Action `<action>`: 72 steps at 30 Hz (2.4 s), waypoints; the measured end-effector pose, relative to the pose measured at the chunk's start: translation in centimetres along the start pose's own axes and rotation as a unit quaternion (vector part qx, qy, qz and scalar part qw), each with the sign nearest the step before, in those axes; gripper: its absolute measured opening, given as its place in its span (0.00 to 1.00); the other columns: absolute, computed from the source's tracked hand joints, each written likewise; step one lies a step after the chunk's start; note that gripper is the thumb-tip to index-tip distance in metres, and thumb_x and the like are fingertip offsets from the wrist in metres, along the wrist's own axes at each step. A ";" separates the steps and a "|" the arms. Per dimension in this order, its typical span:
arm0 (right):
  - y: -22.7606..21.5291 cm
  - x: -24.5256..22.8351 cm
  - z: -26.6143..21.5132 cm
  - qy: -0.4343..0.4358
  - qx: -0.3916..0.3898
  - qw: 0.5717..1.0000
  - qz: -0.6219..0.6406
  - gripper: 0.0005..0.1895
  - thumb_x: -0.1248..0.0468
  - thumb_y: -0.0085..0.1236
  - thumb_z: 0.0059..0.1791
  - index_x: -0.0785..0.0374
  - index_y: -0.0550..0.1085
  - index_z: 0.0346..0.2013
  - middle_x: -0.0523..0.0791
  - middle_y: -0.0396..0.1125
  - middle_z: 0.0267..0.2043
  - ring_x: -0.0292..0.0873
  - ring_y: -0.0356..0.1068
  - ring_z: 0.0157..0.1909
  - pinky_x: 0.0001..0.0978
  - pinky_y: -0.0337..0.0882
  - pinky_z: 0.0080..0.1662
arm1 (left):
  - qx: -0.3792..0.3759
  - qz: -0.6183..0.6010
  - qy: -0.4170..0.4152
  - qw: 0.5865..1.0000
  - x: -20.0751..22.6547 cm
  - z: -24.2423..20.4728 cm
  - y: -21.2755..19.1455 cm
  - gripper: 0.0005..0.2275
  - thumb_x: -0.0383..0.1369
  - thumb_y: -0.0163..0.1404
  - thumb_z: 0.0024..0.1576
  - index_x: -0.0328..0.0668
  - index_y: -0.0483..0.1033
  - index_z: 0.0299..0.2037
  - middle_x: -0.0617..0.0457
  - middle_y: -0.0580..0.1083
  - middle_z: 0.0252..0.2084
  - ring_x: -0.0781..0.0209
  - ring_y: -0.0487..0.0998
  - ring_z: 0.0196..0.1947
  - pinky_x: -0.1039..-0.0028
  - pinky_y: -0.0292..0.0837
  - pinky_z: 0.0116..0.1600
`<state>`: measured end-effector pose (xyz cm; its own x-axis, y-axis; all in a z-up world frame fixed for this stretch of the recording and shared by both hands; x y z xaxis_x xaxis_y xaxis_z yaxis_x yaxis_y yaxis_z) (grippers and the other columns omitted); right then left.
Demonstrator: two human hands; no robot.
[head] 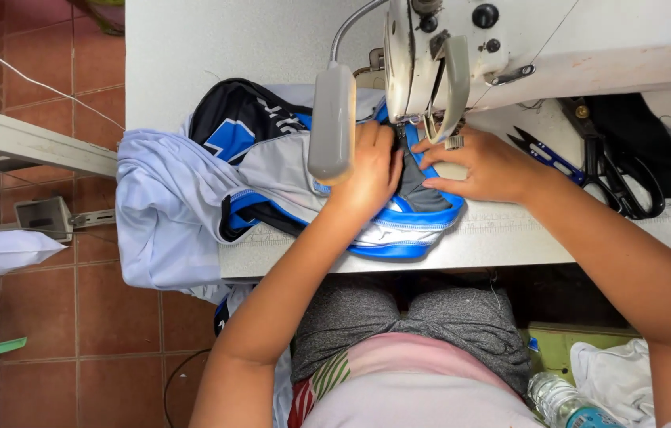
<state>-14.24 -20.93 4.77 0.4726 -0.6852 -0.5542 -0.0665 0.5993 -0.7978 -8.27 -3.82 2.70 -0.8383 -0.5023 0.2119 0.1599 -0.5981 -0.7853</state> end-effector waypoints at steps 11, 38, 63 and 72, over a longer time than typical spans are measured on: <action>0.4 -0.7 0.3 -0.141 0.066 0.982 -0.105 0.15 0.58 0.57 0.50 0.61 0.77 0.48 0.45 0.72 0.60 0.48 0.71 0.63 0.40 0.72 0.58 | -0.123 -0.005 -0.095 0.988 -2.1 -2.9 3.5 0.25 0.39 0.32 0.67 0.47 0.56 0.76 0.49 0.58 0.76 0.47 0.61 0.74 0.52 0.46 0.76; 2.4 0.8 0.2 -0.098 0.130 0.957 -0.242 0.15 0.51 0.54 0.53 0.51 0.78 0.50 0.41 0.73 0.57 0.47 0.75 0.54 0.42 0.74 0.53 | -0.191 -0.033 -0.064 0.979 -6.0 0.4 4.3 0.28 0.51 0.42 0.62 0.53 0.64 0.72 0.51 0.64 0.72 0.45 0.64 0.70 0.52 0.50 0.71; 2.9 1.8 0.7 -0.032 0.057 0.969 -0.237 0.19 0.50 0.49 0.56 0.53 0.76 0.57 0.47 0.72 0.58 0.53 0.73 0.57 0.49 0.70 0.57 | -0.206 -0.051 -0.057 0.976 -9.0 2.2 7.1 0.26 0.54 0.45 0.60 0.69 0.65 0.69 0.64 0.63 0.70 0.56 0.69 0.61 0.65 0.60 0.62; 1.4 0.3 0.8 -0.153 0.161 0.952 -0.211 0.07 0.58 0.62 0.52 0.57 0.80 0.38 0.44 0.76 0.46 0.49 0.76 0.48 0.40 0.75 0.51 | -0.111 0.028 0.062 0.991 -3.2 2.6 1.4 0.15 0.32 0.47 0.57 0.38 0.76 0.52 0.48 0.71 0.57 0.44 0.62 0.66 0.56 0.58 0.66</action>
<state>-13.53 -19.93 3.65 0.6337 -0.7708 -0.0657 0.4363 0.4263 -0.7924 -4.01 -4.67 2.49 -0.8909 -0.4427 0.1015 0.1014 -0.4118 -0.9056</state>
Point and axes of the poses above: each hand's wrist, its own z-axis towards the middle knuckle, its own y-axis out of the palm, x = y × z, the point moved 5 cm from there along z, towards the middle knuckle
